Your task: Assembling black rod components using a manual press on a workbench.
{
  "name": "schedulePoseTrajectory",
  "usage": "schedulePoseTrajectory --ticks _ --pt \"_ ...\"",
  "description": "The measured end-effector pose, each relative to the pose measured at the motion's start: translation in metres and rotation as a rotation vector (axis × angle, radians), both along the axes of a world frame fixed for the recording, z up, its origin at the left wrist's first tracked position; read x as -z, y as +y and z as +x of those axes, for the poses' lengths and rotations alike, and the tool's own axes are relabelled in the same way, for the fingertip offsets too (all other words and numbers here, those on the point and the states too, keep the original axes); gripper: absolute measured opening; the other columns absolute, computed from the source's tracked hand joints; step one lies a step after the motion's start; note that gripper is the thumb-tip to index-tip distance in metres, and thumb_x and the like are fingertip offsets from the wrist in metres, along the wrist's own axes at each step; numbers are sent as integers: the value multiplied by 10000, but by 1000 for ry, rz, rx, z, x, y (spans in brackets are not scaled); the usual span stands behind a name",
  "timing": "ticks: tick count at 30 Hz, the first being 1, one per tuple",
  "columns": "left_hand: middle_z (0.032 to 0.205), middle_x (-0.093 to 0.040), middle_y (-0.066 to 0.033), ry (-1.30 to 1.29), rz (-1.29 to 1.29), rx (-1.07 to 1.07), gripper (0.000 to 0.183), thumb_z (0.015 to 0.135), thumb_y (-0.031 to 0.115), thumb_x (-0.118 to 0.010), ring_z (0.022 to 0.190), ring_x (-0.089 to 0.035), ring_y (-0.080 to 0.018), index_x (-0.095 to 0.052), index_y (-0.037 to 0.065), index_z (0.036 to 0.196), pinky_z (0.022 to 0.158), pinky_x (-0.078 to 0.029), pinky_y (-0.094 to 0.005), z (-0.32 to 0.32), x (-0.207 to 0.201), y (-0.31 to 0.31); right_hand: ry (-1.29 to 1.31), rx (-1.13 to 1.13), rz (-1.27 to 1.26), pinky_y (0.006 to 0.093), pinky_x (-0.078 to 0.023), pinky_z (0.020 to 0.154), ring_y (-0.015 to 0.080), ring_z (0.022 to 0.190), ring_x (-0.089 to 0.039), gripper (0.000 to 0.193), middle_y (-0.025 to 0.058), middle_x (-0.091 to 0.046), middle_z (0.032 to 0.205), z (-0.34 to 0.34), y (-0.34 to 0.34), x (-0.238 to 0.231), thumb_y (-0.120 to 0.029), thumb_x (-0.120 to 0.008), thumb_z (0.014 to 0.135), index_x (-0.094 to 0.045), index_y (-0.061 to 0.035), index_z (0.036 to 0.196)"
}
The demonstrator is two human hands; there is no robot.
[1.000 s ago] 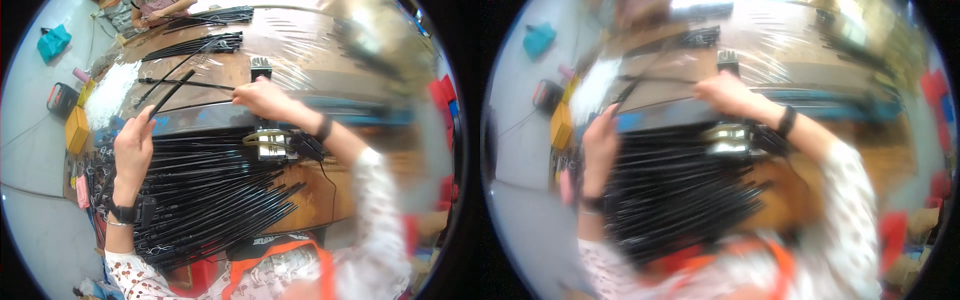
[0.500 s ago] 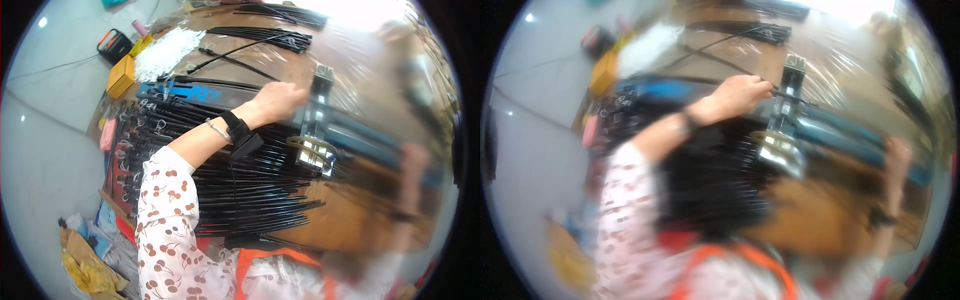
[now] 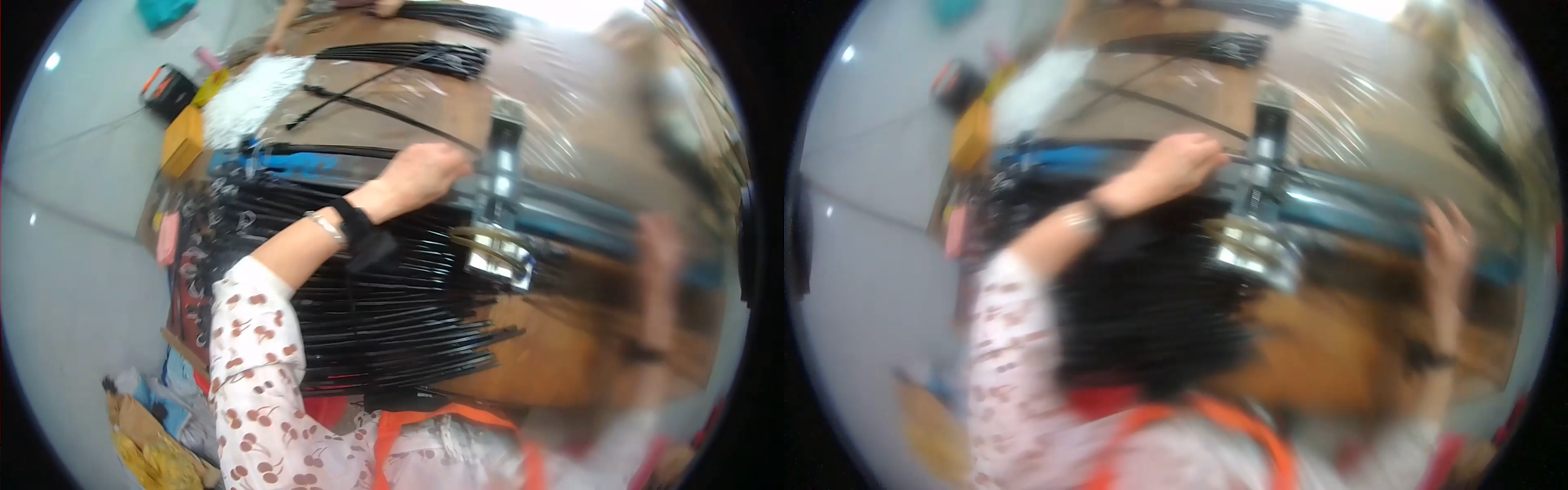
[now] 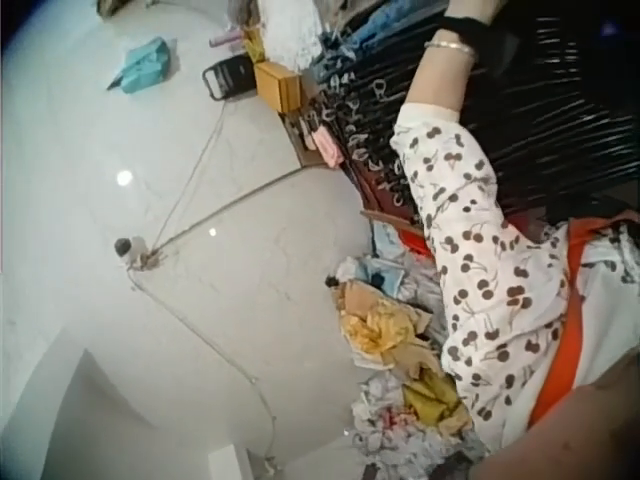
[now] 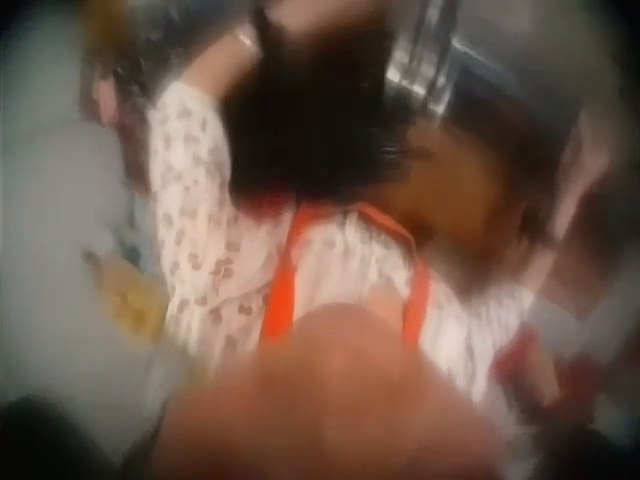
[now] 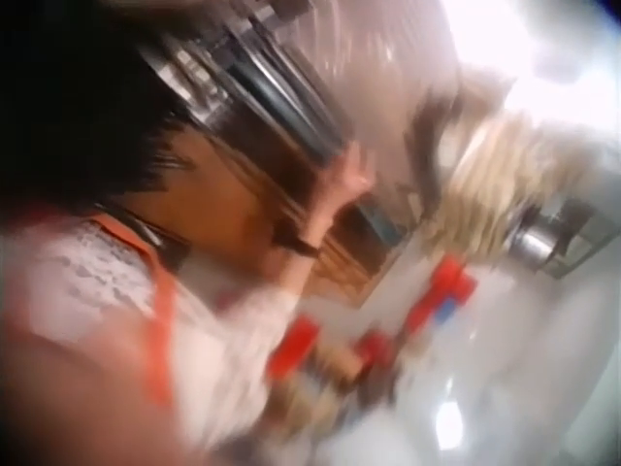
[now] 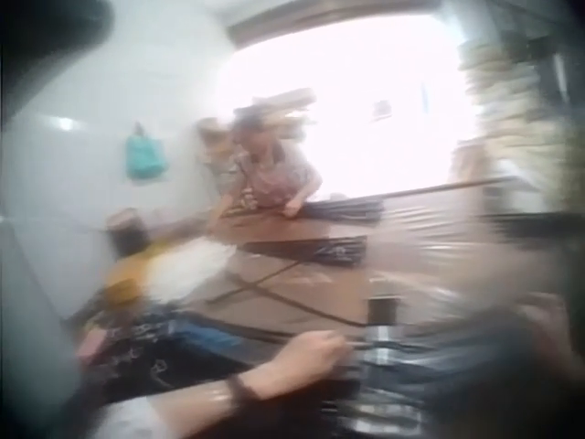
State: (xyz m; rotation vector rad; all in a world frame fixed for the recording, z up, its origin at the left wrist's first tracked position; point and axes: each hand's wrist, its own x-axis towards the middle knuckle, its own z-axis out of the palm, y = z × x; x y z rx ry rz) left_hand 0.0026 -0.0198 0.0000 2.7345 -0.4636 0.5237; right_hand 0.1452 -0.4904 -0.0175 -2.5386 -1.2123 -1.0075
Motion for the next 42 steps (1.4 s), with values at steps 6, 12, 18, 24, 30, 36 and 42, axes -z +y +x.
schedulePoseTrajectory --ticks 6,12,18,24,30,36,42 --pt "782 -668 -166 19 65 -202 207 955 223 -597 757 -667 -379 -583 60 830 626 -514 -485 -1 -1 -21 292 -167 58 418 -428 904 313 990 -606 263 119 -688 1002 -110 61 -15 -17 -734 827 -700 -41 1086" --pt "821 -683 -161 130 105 -216 179 968 235 -590 793 -668 -384 -574 74 890 662 -514 -489 5 3 -23 355 -135 101 421 -406 835 310 967 -615 283 107 -711 982 -113 65 5 -101 -730 849 -693 -47 1124" --pt "798 -674 -162 15 55 -175 177 964 224 -598 763 -657 -394 -572 80 863 632 -502 -490 7 12 -19 641 -303 287 405 -459 762 300 867 -609 276 121 -675 974 -99 107 31 -47 -668 890 -657 -46 1166" --pt "767 -651 -138 -160 125 -65 142 952 168 -613 728 -644 -359 -555 75 862 628 -488 -450 16 19 -15 913 -359 447 353 -487 679 285 757 -605 235 149 -621 869 -85 114 35 -53 -661 895 -649 -29 1129" --pt "785 -594 -61 -380 424 51 102 949 174 -625 739 -617 -250 -562 100 916 653 -488 -384 10 2 40 400 -283 -170 416 -475 683 309 818 -588 226 111 -597 831 -143 87 50 -187 -738 770 -580 -51 857" --pt "1022 -629 -10 -331 502 -253 56 907 212 -661 1031 -556 -247 -668 186 956 853 -345 -454 -72 0 27 384 -238 -128 412 -467 671 301 773 -549 178 89 -553 782 -145 92 64 -87 -664 671 -572 -85 823" --pt "814 -571 -48 426 179 -322 175 895 274 -700 822 -557 -250 -634 115 863 799 -385 -407 -201 42 -84 400 -386 -82 390 -463 632 274 769 -547 126 72 -540 768 -138 91 66 -46 -636 658 -547 -95 731"
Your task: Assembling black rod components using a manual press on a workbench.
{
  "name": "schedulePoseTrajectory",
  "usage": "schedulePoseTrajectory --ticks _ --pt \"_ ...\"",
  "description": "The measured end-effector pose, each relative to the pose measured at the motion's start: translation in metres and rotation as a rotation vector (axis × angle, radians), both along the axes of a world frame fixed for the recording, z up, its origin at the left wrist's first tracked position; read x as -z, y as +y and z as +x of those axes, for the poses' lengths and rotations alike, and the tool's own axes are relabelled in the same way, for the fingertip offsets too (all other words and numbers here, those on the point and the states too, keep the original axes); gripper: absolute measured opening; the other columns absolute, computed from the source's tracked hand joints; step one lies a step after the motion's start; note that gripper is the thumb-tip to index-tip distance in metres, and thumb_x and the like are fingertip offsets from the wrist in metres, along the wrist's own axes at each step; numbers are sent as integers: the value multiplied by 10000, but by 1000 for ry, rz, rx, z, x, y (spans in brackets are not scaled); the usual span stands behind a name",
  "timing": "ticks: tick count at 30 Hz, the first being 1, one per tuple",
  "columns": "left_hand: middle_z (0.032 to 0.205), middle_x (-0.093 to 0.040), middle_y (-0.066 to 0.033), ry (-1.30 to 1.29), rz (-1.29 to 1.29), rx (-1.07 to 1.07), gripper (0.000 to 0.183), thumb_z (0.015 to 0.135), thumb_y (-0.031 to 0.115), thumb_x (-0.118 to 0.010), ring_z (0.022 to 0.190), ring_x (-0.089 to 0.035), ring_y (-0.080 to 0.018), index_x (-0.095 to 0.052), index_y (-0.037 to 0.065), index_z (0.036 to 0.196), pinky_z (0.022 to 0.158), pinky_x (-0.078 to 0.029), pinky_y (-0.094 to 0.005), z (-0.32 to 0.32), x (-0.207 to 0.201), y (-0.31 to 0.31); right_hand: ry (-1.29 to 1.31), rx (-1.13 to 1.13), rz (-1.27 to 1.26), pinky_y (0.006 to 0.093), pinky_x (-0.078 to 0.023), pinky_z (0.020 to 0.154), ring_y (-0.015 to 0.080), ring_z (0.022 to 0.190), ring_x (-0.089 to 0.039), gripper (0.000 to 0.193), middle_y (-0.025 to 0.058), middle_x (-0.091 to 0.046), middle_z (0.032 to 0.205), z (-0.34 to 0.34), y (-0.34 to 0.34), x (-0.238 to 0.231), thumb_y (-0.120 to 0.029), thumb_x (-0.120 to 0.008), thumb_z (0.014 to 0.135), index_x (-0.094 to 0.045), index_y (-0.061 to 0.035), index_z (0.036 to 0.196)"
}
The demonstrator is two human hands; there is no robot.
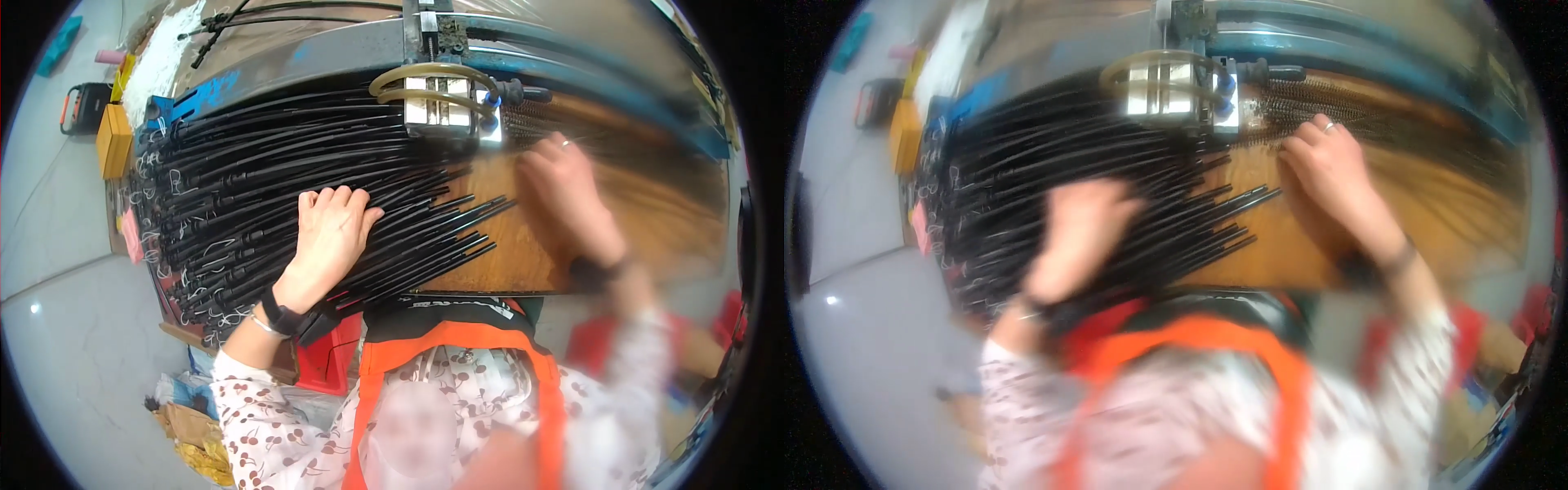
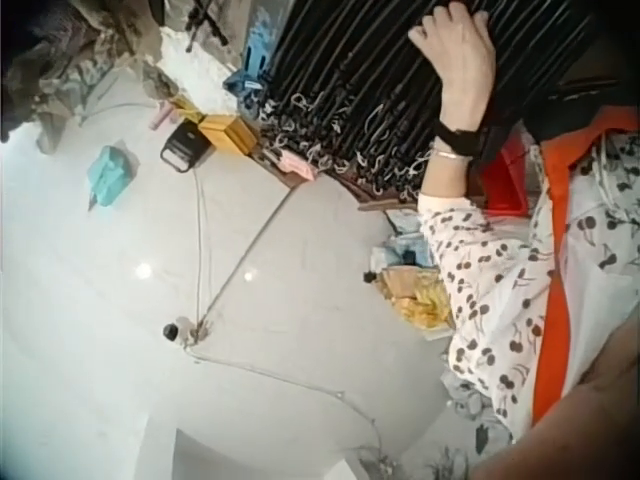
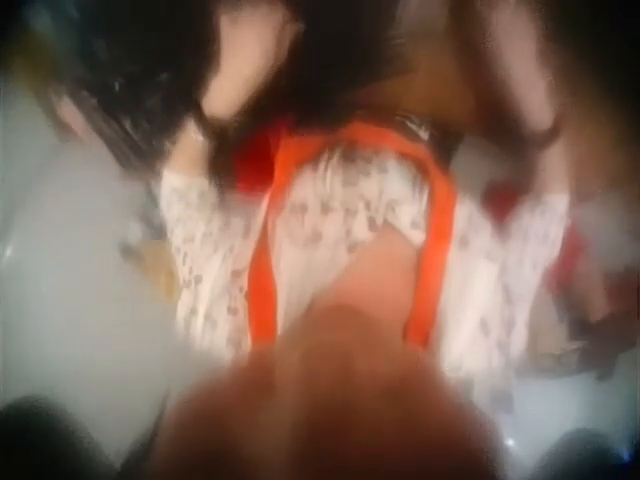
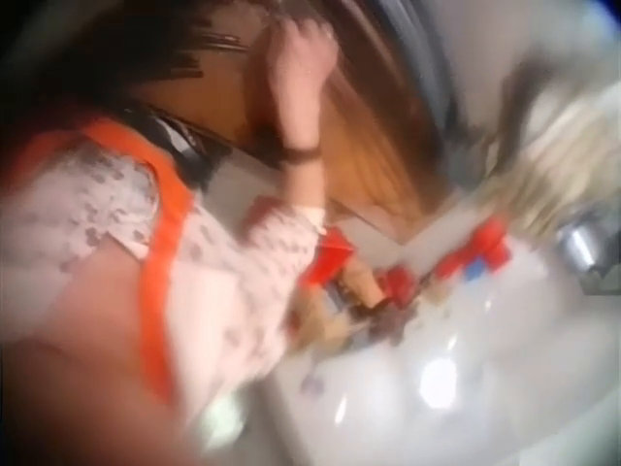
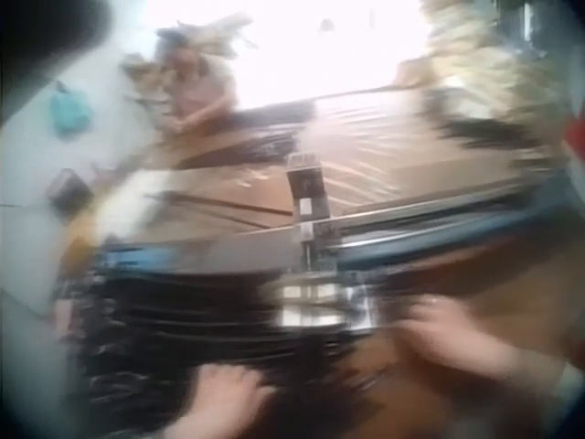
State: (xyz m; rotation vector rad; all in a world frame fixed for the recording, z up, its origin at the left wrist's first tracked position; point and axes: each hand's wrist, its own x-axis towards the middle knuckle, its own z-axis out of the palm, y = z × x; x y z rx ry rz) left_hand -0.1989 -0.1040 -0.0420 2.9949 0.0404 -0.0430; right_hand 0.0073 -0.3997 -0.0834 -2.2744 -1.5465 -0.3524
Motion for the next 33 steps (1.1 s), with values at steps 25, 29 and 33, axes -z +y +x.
schedulePoseTrajectory --ticks 25,29,33 --pt "730 -603 -110 0 -264 331 291 929 157 -673 630 -618 -315 -655 119 1217 562 -498 -422 45 -47 -62 192 -50 483 353 -497 624 232 724 -586 286 59 -614 763 -45 -33 -3 -90 -758 791 -725 -65 1074" --pt "760 -666 -169 125 -285 351 273 950 154 -643 675 -655 -370 -644 83 1213 583 -499 -452 46 -76 -59 16 -207 398 349 -490 549 193 685 -562 372 23 -541 742 -49 -42 -22 -114 -709 795 -678 -41 1159" --pt "700 -637 -214 425 -305 365 218 978 184 -604 691 -654 -412 -634 56 1151 610 -503 -474 70 -85 -62 -5 -195 216 326 -511 523 200 710 -578 539 27 -549 778 -58 -51 -27 -93 -653 803 -578 -31 1333"
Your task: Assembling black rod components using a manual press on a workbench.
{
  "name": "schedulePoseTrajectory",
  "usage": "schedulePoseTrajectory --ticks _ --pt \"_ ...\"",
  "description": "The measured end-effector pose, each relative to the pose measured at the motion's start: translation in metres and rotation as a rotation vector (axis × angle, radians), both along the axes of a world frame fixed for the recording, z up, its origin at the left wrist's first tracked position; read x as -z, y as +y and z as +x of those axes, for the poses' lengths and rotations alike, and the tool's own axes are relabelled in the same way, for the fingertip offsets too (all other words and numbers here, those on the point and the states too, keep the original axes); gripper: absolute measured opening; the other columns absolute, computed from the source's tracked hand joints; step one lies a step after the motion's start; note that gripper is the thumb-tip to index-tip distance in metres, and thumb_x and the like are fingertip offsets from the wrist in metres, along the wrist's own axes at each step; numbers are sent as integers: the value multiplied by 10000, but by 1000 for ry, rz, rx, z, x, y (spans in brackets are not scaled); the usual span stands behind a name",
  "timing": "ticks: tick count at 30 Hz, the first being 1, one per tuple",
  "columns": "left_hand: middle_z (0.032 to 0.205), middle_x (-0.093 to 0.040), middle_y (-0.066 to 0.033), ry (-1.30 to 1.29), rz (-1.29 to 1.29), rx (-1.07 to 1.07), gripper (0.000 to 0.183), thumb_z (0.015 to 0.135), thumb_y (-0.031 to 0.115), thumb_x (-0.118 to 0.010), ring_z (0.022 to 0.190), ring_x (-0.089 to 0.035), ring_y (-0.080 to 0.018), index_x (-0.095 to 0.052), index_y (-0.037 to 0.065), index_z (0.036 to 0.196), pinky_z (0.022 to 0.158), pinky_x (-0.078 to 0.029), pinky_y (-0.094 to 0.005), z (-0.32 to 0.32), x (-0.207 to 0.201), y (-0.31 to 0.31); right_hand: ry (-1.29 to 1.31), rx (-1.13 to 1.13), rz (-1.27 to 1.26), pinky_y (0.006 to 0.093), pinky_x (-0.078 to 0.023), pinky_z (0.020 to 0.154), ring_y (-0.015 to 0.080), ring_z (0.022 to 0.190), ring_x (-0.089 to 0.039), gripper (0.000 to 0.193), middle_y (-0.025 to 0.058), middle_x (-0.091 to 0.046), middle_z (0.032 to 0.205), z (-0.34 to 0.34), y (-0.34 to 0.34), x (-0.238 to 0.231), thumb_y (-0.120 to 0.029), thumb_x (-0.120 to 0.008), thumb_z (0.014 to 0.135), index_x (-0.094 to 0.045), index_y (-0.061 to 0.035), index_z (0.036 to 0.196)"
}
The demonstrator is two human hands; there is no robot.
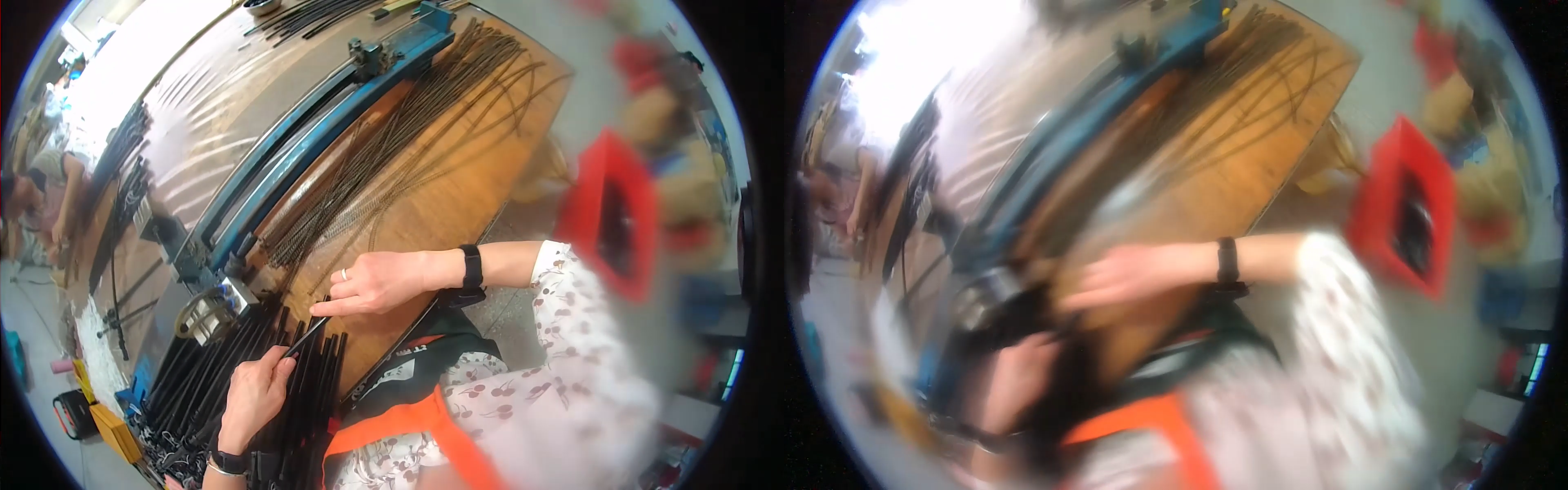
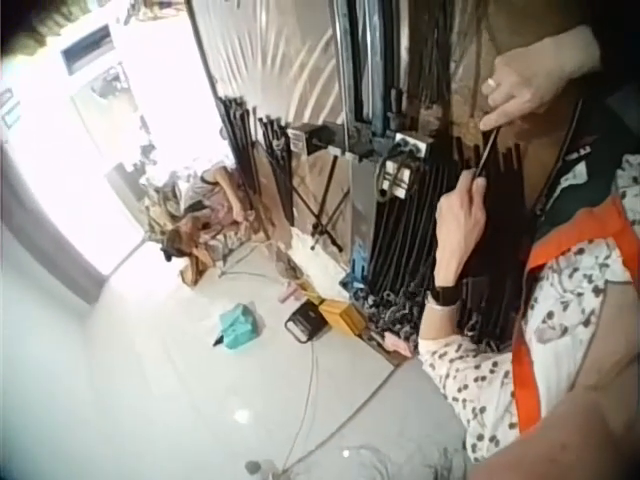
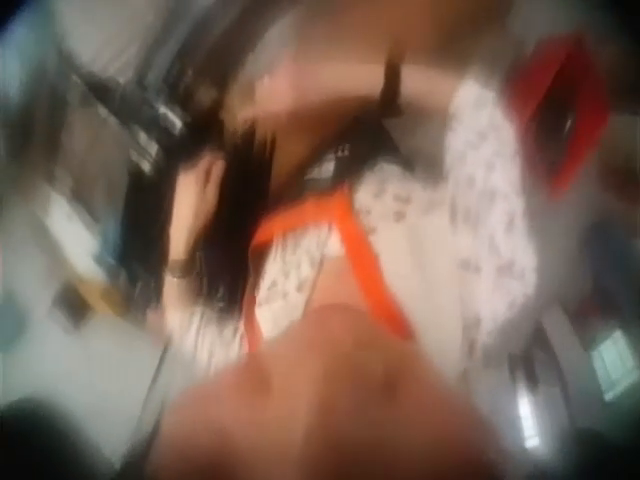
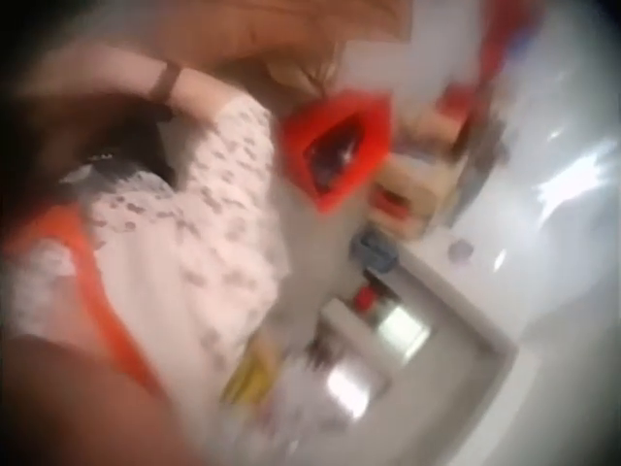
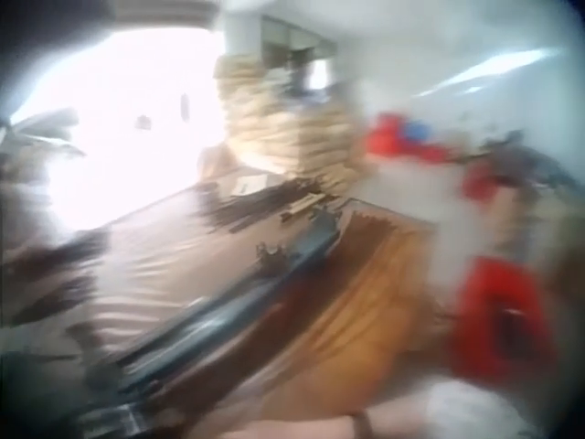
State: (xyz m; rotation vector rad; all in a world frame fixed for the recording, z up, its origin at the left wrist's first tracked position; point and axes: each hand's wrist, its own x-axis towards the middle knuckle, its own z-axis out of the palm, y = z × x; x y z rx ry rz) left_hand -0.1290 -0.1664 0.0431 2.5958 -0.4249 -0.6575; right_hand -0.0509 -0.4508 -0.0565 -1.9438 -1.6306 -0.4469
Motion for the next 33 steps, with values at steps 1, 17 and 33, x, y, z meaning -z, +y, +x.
schedulePoseTrajectory --ticks 1,17,33 --pt "676 -622 -222 19 11 28 209 984 195 -593 686 -651 -419 -631 52 1132 615 -504 -478 8 -5 -5 -9 14 2 326 -511 523 200 710 -578 539 27 -549 778 2 -1 1 -93 -653 803 -578 -31 1333" --pt "791 -549 -146 -794 162 248 182 873 29 -640 740 -602 -372 -614 65 1050 624 -485 -462 127 -67 -43 136 724 179 309 -549 593 220 672 -710 627 131 -714 791 98 -96 -19 -393 -786 827 -595 -123 1360" --pt "836 -578 -167 -616 163 396 274 912 19 -585 773 -625 -389 -577 57 1183 655 -512 -465 156 -39 -94 -36 546 154 389 -575 623 287 698 -694 319 108 -685 783 130 -110 -28 -355 -725 876 -690 -194 1149"
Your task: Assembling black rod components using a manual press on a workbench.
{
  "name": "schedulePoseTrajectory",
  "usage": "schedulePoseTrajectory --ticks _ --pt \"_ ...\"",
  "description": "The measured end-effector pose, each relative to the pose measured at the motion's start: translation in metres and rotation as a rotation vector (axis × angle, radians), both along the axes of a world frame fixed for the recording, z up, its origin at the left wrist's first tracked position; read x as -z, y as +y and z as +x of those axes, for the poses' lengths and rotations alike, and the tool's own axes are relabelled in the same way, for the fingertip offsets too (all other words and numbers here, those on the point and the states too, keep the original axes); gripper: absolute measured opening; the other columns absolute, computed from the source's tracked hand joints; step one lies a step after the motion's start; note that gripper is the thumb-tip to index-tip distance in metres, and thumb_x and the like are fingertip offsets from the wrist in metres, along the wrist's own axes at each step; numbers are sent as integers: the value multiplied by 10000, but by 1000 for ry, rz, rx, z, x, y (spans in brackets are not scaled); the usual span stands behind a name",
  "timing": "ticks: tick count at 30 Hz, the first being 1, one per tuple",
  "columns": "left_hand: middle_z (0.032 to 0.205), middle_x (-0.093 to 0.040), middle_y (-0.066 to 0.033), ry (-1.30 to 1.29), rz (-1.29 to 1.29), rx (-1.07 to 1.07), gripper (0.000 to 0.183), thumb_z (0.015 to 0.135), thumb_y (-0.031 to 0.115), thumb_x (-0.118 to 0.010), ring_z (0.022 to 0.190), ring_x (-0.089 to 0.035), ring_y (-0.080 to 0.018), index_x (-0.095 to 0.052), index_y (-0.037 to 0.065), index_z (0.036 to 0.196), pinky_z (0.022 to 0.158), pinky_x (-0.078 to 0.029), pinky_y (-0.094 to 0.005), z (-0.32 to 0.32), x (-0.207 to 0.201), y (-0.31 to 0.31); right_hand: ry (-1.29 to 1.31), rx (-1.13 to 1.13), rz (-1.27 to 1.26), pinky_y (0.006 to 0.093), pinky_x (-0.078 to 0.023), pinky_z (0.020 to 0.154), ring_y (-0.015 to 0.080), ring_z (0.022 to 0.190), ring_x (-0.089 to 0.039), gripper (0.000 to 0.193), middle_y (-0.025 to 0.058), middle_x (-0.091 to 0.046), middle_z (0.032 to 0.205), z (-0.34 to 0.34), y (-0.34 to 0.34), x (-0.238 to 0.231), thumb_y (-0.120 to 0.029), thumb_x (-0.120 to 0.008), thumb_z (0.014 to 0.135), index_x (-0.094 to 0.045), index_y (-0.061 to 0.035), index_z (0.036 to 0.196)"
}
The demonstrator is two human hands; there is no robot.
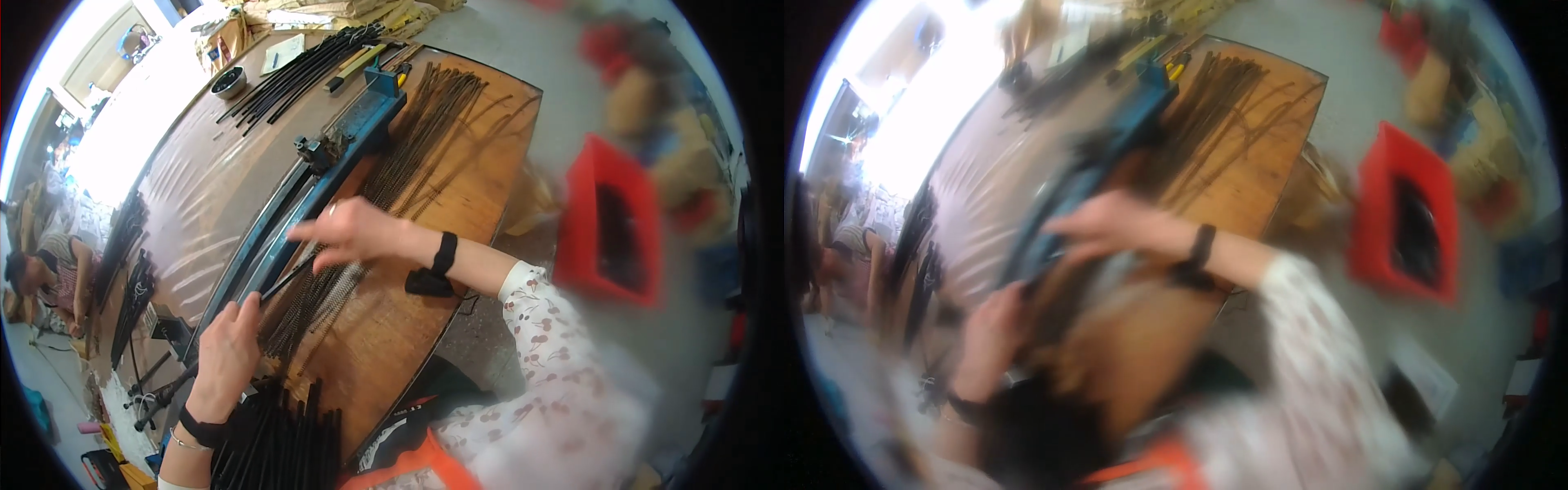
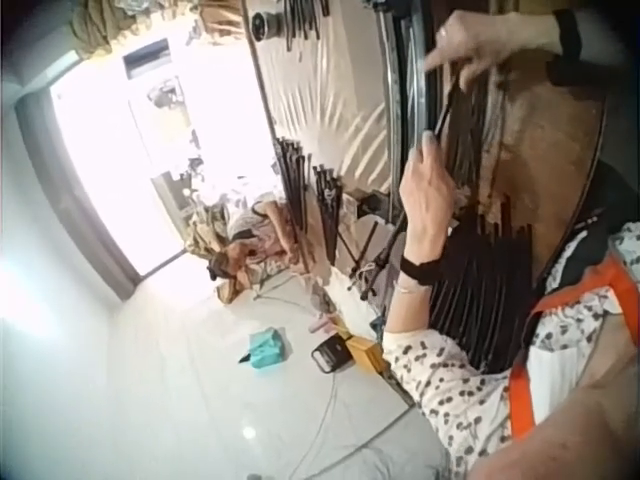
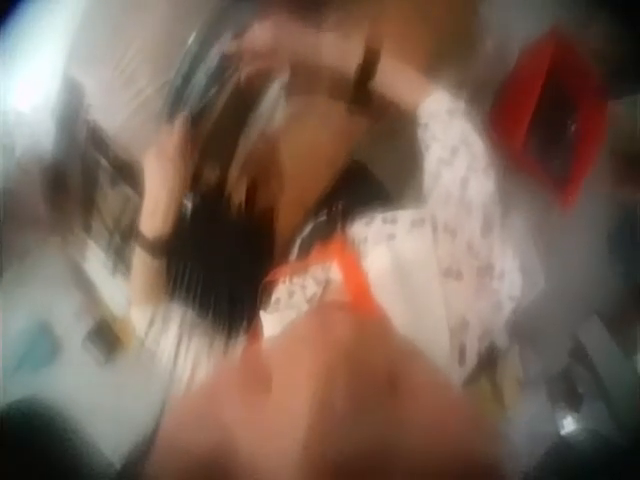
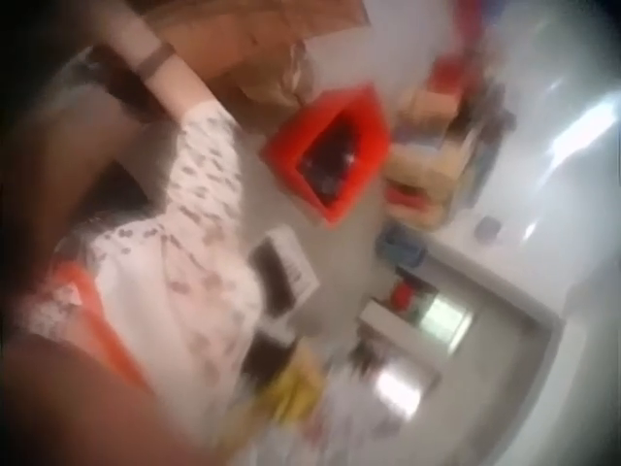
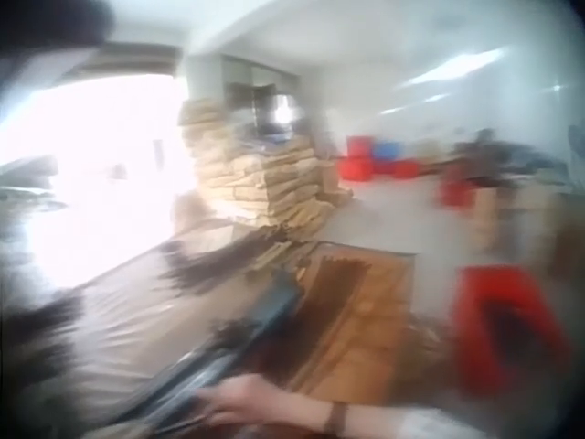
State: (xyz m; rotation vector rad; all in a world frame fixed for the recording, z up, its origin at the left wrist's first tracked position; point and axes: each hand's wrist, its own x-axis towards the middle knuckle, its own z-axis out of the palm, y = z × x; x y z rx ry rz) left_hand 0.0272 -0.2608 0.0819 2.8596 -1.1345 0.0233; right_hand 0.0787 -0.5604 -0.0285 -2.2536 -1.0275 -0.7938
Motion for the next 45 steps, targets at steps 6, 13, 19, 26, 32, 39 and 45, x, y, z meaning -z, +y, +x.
schedulePoseTrajectory --ticks 6,13,19,26,32,39,45 --pt "808 -559 -166 -63 -57 -33 336 877 -16 -593 757 -611 -380 -588 47 1207 645 -497 -452 -11 -5 14 5 60 130 313 -563 604 214 675 -718 379 57 -736 792 -6 19 10 -380 -748 859 -727 -160 1168" --pt "792 -555 -135 -141 -67 -133 331 868 10 -647 741 -613 -335 -631 62 1194 643 -496 -438 -28 -10 30 -13 171 157 354 -526 571 232 583 -633 538 82 -659 714 -5 31 29 -459 -731 854 -659 -144 1283" --pt "760 -511 -117 -294 -18 -247 345 843 4 -672 720 -576 -305 -669 76 1180 642 -471 -411 -43 -28 75 -127 17 303 322 -501 534 203 566 -631 667 83 -657 710 -10 41 17 -430 -785 810 -584 -144 1379" --pt "732 -481 -108 -365 -92 -211 381 808 8 -693 695 -544 -293 -693 93 1179 623 -444 -421 -56 -27 92 27 -107 392 309 -549 563 185 663 -703 482 80 -724 824 -27 85 -8 -338 -781 829 -680 -119 1246" --pt "795 -522 -137 -394 -111 -256 371 849 -25 -653 723 -561 -332 -653 92 1201 646 -457 -442 -72 -22 131 -31 -124 401 378 -523 605 261 684 -649 329 113 -676 847 -23 123 -10 -203 -707 919 -670 -99 1229" --pt "950 -617 -209 -664 -225 -512 241 962 7 -593 826 -603 -399 -601 7 1202 711 -473 -438 -99 -59 232 535 -130 179 348 -534 721 252 765 -692 200 137 -716 907 3 174 -4 -150 -642 970 -678 -70 1150" --pt "846 -589 -185 -588 -317 -648 277 954 10 -611 712 -565 -336 -632 49 1228 652 -460 -398 -154 -51 269 289 -533 81 313 -405 884 130 783 -670 167 -24 -737 843 30 317 -41 -284 -688 946 -749 -166 1047"
